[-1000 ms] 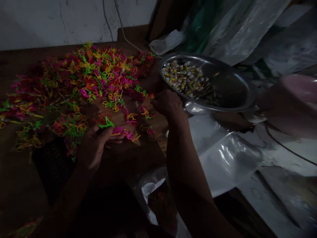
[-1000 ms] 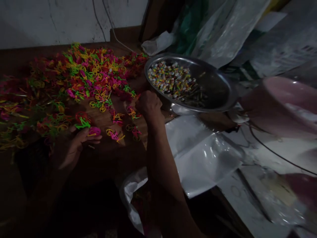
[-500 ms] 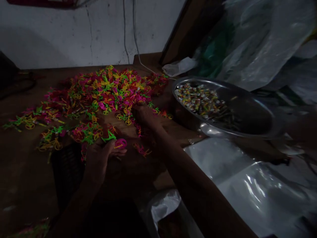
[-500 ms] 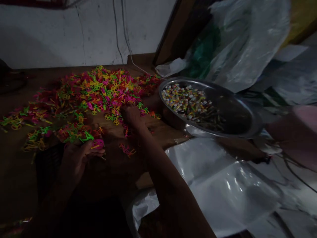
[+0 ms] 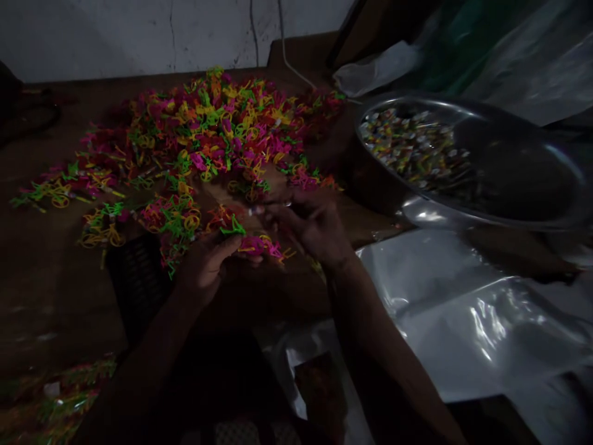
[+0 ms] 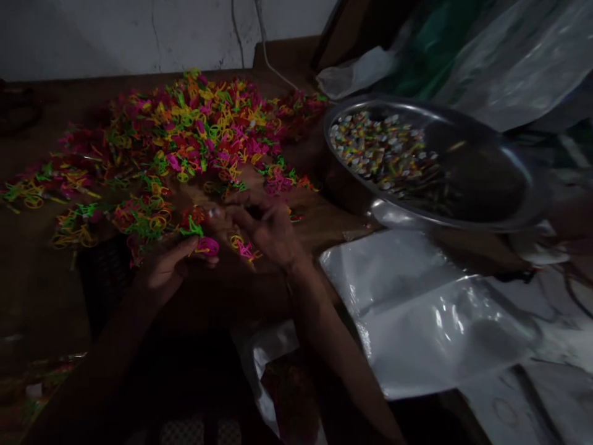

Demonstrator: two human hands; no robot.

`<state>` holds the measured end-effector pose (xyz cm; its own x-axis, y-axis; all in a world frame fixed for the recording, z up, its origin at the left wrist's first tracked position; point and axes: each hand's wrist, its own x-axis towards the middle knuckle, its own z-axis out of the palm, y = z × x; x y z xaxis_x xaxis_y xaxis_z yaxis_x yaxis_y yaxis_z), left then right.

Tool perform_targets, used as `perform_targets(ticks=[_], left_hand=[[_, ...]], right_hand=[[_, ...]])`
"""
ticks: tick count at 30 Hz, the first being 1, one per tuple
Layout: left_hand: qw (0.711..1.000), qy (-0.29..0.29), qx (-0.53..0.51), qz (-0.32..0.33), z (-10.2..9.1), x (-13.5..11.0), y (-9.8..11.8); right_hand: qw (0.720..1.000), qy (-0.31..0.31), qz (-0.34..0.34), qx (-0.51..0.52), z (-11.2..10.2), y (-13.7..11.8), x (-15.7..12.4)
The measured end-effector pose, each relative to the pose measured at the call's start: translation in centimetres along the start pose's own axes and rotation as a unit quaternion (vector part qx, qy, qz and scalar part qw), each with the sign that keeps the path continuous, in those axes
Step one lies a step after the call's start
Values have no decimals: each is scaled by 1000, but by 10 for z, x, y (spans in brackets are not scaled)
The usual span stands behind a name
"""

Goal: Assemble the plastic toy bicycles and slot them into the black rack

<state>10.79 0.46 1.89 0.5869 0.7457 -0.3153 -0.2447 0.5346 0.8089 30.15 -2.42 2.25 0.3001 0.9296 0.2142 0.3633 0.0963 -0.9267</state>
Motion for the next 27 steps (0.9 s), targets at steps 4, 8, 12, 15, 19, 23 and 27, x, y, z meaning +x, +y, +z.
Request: perform_targets(ticks=[4, 8, 12, 15, 19, 23, 27], left_hand=[[999, -41, 1, -21, 0, -9, 2], [997, -76, 22, -3, 0, -14, 0], [995, -101, 26, -4, 1, -14, -3], [992, -122, 32, -29, 3, -15, -3], [988, -144, 25, -58, 5, -12, -3], [984, -146, 22, -99, 5, -9, -5], [978, -158, -3, -134, 6, -10, -8]], right_hand=[[990, -31, 33, 135, 13, -9, -44], [979, -2, 50, 197, 13, -2, -57], [977, -3, 48, 209, 9, 5, -62], [975, -1, 48, 216, 8, 9, -66], [968, 8, 36, 247, 10, 14, -68], [965, 33, 57, 253, 12, 20, -74], [941, 23, 120, 315, 16, 25, -83]])
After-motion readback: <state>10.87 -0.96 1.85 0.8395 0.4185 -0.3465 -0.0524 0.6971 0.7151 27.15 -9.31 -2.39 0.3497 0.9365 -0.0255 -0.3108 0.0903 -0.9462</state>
